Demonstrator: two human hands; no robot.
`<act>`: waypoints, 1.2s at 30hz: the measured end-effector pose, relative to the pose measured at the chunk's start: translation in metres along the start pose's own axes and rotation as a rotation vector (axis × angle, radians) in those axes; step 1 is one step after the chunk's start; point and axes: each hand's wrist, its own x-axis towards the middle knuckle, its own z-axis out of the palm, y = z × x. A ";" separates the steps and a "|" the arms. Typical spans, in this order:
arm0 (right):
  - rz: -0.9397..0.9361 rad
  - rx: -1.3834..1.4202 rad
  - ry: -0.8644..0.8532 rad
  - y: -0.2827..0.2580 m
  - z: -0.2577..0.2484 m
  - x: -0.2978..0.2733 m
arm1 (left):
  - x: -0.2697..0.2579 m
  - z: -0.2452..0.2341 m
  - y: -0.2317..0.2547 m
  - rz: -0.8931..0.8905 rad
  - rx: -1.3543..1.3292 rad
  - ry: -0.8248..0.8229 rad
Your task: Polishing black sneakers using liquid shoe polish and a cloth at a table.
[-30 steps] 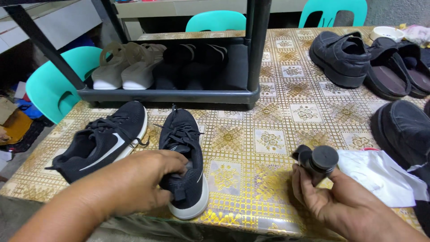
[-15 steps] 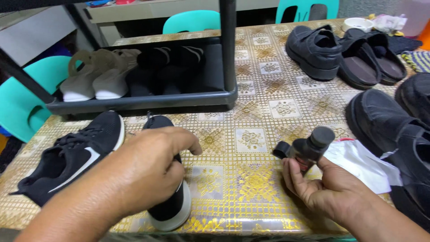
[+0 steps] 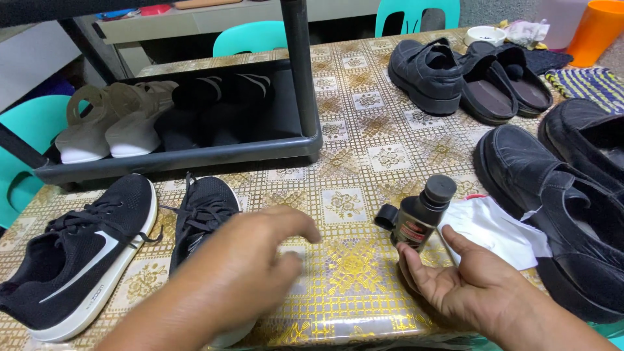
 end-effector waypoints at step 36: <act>-1.860 -2.199 0.781 -0.034 -0.038 -0.015 | 0.013 0.047 0.017 -0.103 -0.322 -0.024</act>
